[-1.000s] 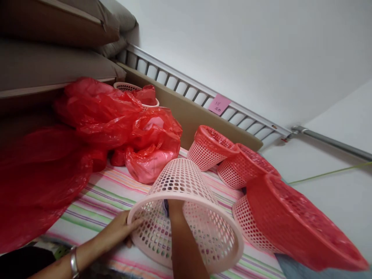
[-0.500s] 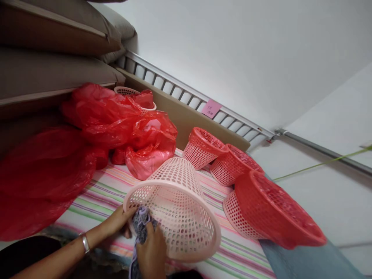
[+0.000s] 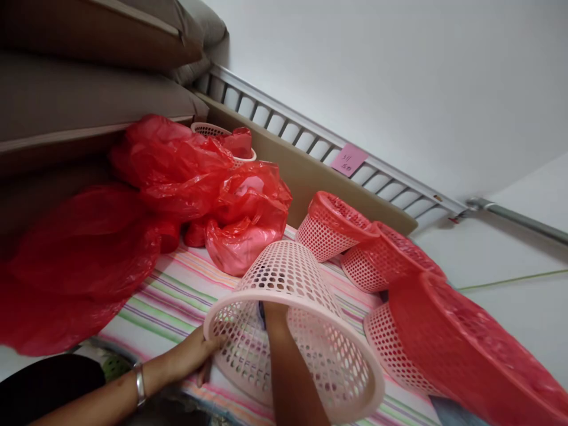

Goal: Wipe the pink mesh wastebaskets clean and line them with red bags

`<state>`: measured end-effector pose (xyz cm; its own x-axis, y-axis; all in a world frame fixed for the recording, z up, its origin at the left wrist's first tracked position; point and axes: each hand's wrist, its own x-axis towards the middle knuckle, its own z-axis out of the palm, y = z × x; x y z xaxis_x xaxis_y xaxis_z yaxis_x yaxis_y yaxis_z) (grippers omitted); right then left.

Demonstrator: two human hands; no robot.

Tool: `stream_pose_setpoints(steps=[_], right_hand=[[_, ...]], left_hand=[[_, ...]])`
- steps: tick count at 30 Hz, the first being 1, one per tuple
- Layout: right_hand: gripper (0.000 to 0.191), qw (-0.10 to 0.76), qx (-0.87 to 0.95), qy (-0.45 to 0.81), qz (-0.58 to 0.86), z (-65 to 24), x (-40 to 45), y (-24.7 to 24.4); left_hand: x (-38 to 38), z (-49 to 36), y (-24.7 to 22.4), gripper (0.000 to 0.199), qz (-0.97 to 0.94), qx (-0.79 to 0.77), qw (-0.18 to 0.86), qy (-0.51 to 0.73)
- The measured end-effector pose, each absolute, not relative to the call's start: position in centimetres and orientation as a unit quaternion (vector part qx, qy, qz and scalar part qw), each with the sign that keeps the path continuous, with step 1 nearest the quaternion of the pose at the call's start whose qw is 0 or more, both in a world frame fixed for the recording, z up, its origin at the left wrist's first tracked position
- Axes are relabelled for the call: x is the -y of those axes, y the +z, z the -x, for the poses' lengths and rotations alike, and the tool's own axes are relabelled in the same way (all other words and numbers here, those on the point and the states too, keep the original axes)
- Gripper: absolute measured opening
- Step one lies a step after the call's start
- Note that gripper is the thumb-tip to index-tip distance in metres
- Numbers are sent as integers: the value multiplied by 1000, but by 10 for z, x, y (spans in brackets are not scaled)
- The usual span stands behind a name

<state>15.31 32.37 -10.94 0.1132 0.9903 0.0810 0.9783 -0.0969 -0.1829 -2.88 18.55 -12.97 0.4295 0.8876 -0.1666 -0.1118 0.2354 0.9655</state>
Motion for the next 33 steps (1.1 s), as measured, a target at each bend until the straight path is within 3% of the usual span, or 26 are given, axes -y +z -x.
stream_pose_setpoints(steps=[5, 12, 21, 26, 30, 33], right_hand=[[33, 92, 663, 48, 742, -158, -342, -116], [37, 97, 638, 62, 761, -161, -319, -108], [45, 139, 680, 153, 704, -124, -177, -106], [52, 85, 656, 172, 730, -146, -123, -121], [53, 90, 638, 133, 753, -161, -147, -122], [35, 109, 623, 88, 769, -165, -195, -114]], left_hand=[[-189, 33, -115, 53, -481, -414, 699, 329], [-199, 41, -108, 52, -513, -459, 624, 370], [-179, 19, -140, 57, -459, -399, 691, 391], [-155, 1, -147, 57, -457, -394, 713, 356], [-149, -7, -146, 64, -462, -390, 724, 333], [-152, -5, -144, 66, -464, -386, 731, 318]])
